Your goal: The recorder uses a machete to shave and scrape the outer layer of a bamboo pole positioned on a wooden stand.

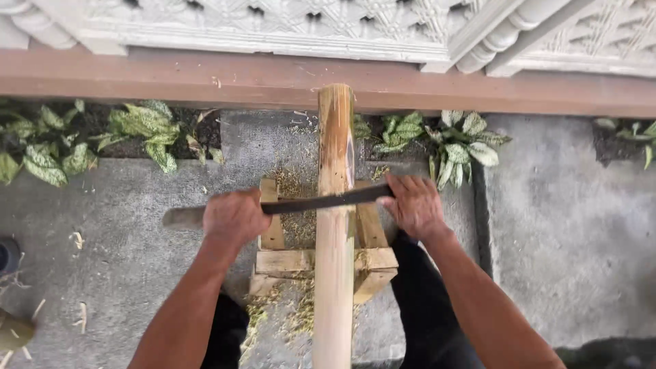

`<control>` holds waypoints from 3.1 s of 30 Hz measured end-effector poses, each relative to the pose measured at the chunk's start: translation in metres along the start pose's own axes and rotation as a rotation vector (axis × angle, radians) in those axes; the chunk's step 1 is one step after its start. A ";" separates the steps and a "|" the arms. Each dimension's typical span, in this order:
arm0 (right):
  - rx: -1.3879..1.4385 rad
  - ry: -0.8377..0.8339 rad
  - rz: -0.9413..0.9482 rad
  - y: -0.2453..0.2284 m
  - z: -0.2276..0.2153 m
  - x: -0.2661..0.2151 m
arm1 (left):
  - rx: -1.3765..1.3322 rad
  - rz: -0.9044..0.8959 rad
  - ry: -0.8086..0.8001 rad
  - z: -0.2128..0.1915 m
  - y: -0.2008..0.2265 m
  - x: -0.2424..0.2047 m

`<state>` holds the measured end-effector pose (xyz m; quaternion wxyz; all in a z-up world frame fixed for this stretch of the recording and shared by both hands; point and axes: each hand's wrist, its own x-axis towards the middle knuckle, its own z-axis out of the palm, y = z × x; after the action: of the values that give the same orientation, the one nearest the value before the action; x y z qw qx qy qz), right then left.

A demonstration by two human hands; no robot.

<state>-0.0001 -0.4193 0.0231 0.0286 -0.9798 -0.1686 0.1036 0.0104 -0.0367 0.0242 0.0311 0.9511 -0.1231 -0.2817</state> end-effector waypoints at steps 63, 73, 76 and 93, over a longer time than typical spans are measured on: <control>0.223 -0.035 0.193 0.022 -0.033 0.088 | -0.183 -0.034 -0.069 -0.042 0.010 0.052; 0.136 0.112 0.102 0.017 -0.017 0.074 | -0.123 -0.064 -0.017 -0.018 0.003 0.046; 0.219 0.063 0.107 0.017 -0.010 0.065 | -0.158 0.091 0.114 -0.006 -0.001 0.044; -0.073 -0.005 0.089 -0.021 -0.060 0.086 | -0.391 0.104 0.131 0.054 -0.028 0.090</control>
<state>0.0852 -0.3720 0.0673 -0.0122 -0.9865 -0.1284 0.1009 0.0602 -0.0317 -0.0726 0.2375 0.9356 -0.1125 -0.2358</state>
